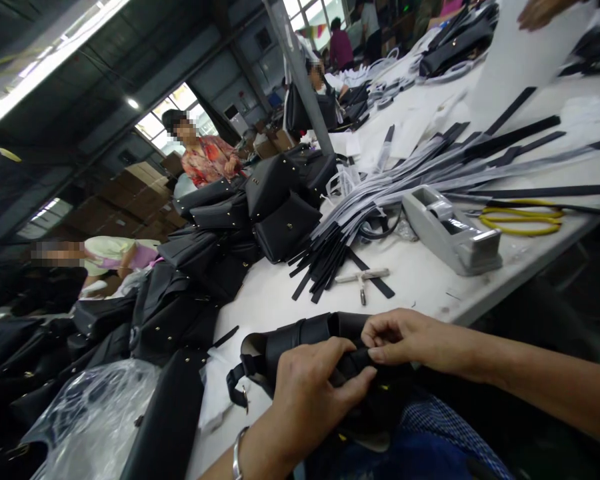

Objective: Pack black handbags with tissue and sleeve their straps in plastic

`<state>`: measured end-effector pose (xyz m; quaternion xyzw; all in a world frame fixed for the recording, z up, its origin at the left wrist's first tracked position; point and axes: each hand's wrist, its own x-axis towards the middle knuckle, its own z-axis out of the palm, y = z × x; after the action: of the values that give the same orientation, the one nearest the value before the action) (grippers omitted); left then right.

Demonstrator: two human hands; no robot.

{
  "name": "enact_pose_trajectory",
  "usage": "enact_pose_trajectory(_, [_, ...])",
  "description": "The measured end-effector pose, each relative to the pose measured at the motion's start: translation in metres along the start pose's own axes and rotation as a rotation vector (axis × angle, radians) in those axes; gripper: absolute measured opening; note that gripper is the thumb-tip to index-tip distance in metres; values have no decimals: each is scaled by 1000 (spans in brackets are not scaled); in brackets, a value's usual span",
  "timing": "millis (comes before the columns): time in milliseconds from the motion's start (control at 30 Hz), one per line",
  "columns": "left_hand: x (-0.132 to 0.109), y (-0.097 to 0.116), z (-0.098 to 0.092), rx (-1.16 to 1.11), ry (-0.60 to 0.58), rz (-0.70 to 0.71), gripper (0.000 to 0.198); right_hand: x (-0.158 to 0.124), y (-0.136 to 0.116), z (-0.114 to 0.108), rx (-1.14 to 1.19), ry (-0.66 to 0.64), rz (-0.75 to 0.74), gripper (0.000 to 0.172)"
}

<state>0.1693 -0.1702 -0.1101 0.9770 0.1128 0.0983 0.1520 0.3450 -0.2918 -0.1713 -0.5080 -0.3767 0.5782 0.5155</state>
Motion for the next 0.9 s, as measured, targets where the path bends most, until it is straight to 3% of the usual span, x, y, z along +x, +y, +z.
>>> enact_pose_trajectory(133, [-6,-9,2,-15,40,-35,18,-5,28,-21,-47,119,22,39])
enact_pose_trajectory(333, [-14,-16,1,-35,9,-73,17,-24,78,-55,-101,327,17,35])
enact_pose_trajectory(433, [-16,-16,0,-78,-27,-105,18,-32,85,-55,-241,429,-23,30])
enact_pose_trajectory(533, [-16,-14,-3,-91,-89,-163,19,-34,72,-38,-484,595,-184,29])
enact_pose_trajectory(600, [-15,-11,-5,-97,-113,-194,19,-31,57,-20,-556,554,-315,31])
enact_pose_trajectory(700, [-12,-6,-6,-105,-120,-229,21,-22,36,4,-526,334,-420,29])
enact_pose_trajectory(900, [-13,2,-3,-107,-137,-308,22,-6,25,12,-341,233,-268,2])
